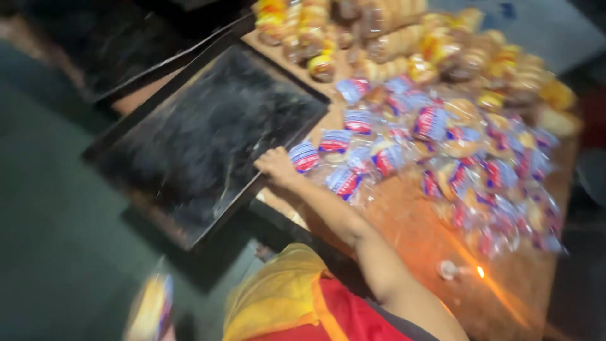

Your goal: Manually placing burger buns into plastic bags and sealing the bags using a candle flame.

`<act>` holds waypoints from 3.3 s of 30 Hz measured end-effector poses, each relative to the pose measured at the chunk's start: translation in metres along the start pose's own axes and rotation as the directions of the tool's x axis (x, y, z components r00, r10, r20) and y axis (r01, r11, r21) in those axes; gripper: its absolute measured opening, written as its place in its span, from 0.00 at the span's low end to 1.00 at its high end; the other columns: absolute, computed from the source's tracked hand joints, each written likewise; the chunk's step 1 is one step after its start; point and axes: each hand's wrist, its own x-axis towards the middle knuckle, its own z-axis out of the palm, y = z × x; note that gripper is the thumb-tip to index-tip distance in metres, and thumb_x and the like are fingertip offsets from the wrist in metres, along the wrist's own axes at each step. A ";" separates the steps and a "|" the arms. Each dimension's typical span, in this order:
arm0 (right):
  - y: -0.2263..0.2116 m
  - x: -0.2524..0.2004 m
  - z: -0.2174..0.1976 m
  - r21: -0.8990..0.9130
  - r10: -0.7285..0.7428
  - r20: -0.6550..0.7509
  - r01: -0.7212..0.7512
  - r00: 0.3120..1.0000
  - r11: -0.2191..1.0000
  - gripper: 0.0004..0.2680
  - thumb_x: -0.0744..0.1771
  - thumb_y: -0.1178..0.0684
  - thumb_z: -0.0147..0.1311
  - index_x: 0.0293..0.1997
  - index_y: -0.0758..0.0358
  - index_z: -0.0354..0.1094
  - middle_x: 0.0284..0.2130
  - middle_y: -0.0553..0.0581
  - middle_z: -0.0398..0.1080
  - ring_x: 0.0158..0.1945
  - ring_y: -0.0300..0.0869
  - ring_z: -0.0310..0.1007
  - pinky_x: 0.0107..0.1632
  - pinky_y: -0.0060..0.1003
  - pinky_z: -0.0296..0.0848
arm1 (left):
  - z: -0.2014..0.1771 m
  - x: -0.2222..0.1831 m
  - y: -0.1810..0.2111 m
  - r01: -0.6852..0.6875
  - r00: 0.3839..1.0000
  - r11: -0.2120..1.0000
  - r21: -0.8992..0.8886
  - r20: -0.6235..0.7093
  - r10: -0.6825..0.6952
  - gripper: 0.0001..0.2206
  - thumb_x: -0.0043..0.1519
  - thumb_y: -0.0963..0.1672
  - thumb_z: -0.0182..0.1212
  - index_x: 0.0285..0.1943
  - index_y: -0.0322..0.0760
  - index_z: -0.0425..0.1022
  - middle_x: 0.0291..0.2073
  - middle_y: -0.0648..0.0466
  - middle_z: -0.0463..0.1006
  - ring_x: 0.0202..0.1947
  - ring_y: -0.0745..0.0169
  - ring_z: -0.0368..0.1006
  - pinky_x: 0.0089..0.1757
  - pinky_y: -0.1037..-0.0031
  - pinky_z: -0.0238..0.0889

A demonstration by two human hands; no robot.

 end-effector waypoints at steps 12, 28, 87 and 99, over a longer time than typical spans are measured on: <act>-0.025 -0.011 -0.016 0.134 0.367 0.086 -0.376 0.926 0.917 0.29 0.56 0.44 0.72 0.61 0.62 0.63 0.61 0.69 0.60 0.66 0.64 0.56 0.69 0.61 0.51 | 0.280 0.142 -0.042 0.074 0.997 0.970 0.230 0.020 -0.081 0.35 0.57 0.38 0.62 0.77 0.30 0.55 0.66 0.40 0.67 0.67 0.44 0.63 0.65 0.54 0.57; -0.122 -0.089 -0.022 0.805 0.990 0.119 -0.591 0.075 -0.052 0.33 0.61 0.48 0.66 0.72 0.67 0.53 0.60 0.68 0.66 0.60 0.55 0.68 0.61 0.53 0.67 | 0.348 0.380 -0.210 0.568 0.729 0.509 0.647 -0.108 -0.676 0.34 0.56 0.58 0.62 0.69 0.41 0.68 0.63 0.43 0.71 0.55 0.46 0.75 0.43 0.54 0.76; -0.218 -0.429 -0.221 0.805 0.860 -0.243 -0.588 -0.448 -0.079 0.09 0.68 0.58 0.57 0.52 0.70 0.75 0.42 0.54 0.80 0.45 0.35 0.76 0.50 0.30 0.75 | 0.525 -0.104 -0.367 -0.247 0.050 0.527 0.813 0.554 -0.831 0.09 0.60 0.44 0.69 0.46 0.37 0.84 0.26 0.54 0.76 0.30 0.61 0.69 0.35 0.66 0.63; -0.111 -0.534 -0.226 0.882 0.821 -0.073 -0.422 -0.566 -0.212 0.08 0.67 0.53 0.63 0.34 0.69 0.74 0.27 0.53 0.75 0.30 0.32 0.70 0.33 0.30 0.69 | 0.498 -0.146 -0.512 0.465 0.237 0.263 0.846 0.167 -0.957 0.07 0.60 0.41 0.68 0.36 0.27 0.80 0.25 0.51 0.80 0.23 0.65 0.75 0.27 0.72 0.68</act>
